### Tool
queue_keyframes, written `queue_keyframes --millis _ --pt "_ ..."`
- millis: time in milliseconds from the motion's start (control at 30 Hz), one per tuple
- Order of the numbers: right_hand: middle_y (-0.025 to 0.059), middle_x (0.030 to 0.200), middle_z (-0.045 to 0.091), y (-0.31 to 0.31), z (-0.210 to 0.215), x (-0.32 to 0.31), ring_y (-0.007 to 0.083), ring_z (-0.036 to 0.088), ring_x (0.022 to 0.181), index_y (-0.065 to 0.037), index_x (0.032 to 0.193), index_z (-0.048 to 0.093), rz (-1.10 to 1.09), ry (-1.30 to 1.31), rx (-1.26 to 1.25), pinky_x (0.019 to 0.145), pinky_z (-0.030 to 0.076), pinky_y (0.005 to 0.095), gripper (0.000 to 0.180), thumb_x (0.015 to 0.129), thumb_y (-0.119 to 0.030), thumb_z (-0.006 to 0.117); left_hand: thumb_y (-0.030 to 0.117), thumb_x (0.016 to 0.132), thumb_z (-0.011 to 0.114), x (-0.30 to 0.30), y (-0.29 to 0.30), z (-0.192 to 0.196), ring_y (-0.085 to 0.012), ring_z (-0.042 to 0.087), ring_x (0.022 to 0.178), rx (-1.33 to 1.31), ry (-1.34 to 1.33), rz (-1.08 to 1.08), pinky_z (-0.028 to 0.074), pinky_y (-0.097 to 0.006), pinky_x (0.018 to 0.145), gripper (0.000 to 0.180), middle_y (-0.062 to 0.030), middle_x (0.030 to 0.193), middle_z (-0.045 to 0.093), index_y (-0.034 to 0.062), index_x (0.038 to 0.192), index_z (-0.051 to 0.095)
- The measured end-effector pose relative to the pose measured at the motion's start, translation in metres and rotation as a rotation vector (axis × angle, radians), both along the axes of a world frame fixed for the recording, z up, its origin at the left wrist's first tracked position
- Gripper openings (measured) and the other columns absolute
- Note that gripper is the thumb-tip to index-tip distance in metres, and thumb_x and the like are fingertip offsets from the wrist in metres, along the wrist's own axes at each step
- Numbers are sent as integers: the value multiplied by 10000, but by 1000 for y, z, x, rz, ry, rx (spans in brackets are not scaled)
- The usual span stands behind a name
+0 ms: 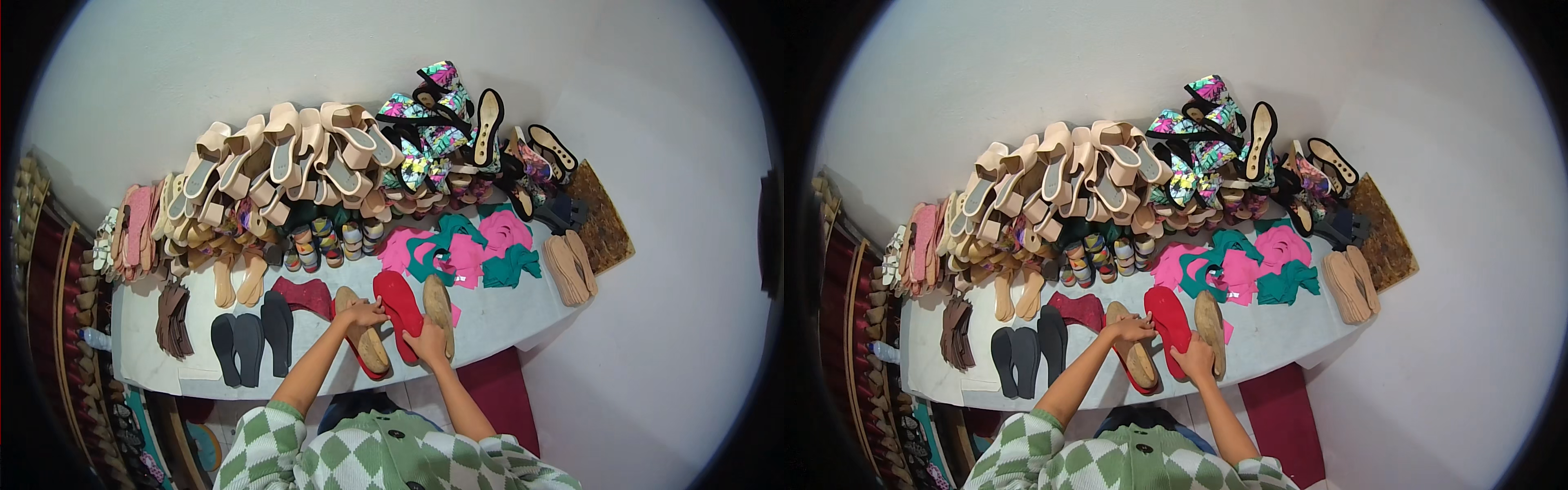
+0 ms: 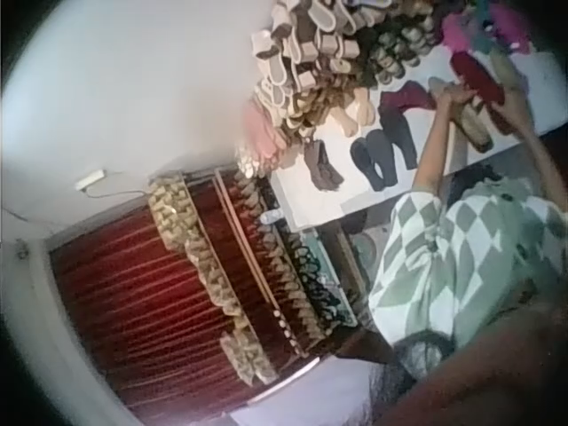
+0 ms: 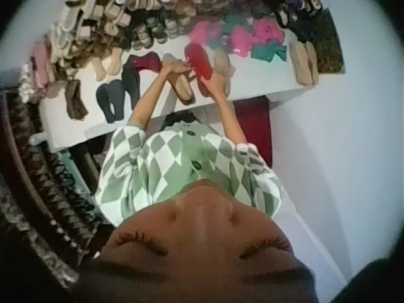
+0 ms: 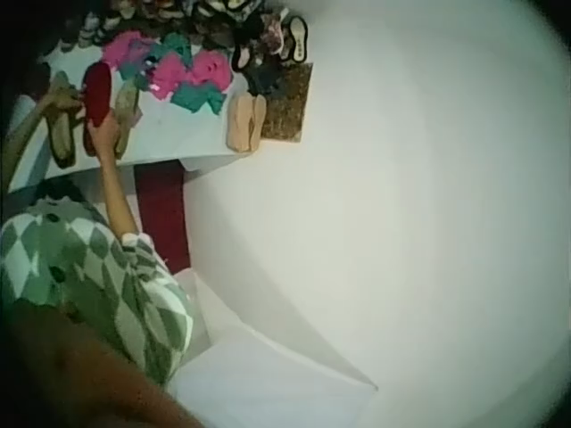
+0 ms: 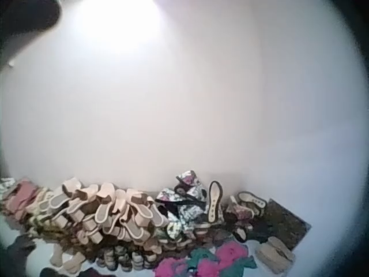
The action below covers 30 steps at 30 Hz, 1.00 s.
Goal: The recorder picks up shoe uppers and lasts from shelves and pairs them with soles on a workbench.
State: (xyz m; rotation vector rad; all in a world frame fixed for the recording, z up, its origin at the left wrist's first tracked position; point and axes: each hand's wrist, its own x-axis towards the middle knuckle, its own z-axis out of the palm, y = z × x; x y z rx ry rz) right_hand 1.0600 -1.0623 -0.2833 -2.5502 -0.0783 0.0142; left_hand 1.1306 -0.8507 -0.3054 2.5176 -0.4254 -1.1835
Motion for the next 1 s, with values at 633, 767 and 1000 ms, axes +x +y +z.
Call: queue_keyframes --millis 633,767,1000 --pt "218 862 641 -25 15 21 347 621 835 13 1000 603 119 239 156 758 472 412 557 695 -449 667 635 811 356 -4 -7 2 -403 261 1301 94 -76 -42 177 -650 976 665 -18 1505 127 240 1343 409" --pt "227 885 637 -24 19 22 349 618 854 24 1013 597 135 280 135 769 469 407 566 712 -452 653 620 816 356 -7 -2 -8 -417 281 1287 101 -121 -61 196 -639 974 661 -27 1504 134 237 1353 388" --pt "215 874 644 -35 7 26 329 626 834 28 1019 607 190 236 290 754 471 392 534 724 -412 670 567 819 389 -10 -8 -5 -375 336 1262 119 -174 -77 231 -622 956 598 -28 1505 129 246 1323 412"
